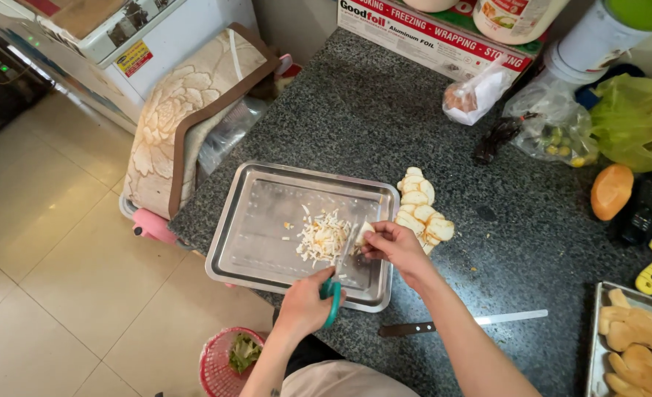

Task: Cutting pieces of bread into small shreds using scissors on a metal tray.

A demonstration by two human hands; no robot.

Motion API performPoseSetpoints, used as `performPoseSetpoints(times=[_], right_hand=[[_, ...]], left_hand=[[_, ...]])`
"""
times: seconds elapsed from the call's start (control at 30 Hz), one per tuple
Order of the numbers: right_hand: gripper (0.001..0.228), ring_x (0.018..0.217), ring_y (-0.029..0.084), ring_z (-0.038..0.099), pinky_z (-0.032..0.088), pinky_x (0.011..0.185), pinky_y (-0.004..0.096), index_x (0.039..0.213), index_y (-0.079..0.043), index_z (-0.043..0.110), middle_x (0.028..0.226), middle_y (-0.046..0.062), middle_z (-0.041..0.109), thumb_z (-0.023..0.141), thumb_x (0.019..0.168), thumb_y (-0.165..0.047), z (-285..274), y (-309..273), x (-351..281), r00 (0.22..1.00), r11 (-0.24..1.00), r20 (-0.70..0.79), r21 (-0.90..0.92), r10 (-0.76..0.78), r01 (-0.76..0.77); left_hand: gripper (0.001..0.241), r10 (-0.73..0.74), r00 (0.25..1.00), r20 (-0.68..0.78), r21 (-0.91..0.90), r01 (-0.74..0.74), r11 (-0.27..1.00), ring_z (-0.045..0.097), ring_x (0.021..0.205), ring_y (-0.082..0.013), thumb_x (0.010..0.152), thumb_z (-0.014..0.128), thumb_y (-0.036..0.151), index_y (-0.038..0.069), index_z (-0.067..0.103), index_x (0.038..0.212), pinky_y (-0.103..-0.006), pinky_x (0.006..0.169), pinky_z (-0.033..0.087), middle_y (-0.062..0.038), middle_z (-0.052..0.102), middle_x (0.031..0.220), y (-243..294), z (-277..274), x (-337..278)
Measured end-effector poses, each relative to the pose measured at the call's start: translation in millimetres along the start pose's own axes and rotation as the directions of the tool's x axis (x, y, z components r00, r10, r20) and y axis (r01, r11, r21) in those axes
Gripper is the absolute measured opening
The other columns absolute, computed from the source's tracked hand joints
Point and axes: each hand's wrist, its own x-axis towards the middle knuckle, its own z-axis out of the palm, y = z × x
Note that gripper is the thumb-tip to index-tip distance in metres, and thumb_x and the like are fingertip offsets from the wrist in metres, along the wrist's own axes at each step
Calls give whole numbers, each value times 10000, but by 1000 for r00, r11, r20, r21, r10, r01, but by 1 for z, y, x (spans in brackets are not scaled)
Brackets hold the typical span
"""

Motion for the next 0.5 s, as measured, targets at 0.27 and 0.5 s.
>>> performPoseSetpoints(times=[0.27, 0.5], right_hand=[[195, 764, 214, 700, 596, 704, 304, 1138, 68, 681, 902, 154, 712, 668, 959, -8, 0, -3, -6, 999, 1000, 34, -6, 23, -23], [147, 763, 221, 710, 600, 702, 306, 1070, 76, 701, 867, 161, 719, 675, 953, -10, -6, -2, -8, 999, 1000, 41, -27, 1, 0]], left_hand=[[580, 2, 1000, 20, 20, -2, 1000, 723, 846, -292, 744, 741, 425, 210, 708, 1281, -371, 762, 563, -63, 782, 953, -4, 10, 6], [451, 80, 996, 26, -54, -78, 995, 592, 577, -211, 738, 745, 325, 177, 782, 1163, -313, 593, 509, -47, 703, 680, 9, 1, -1]])
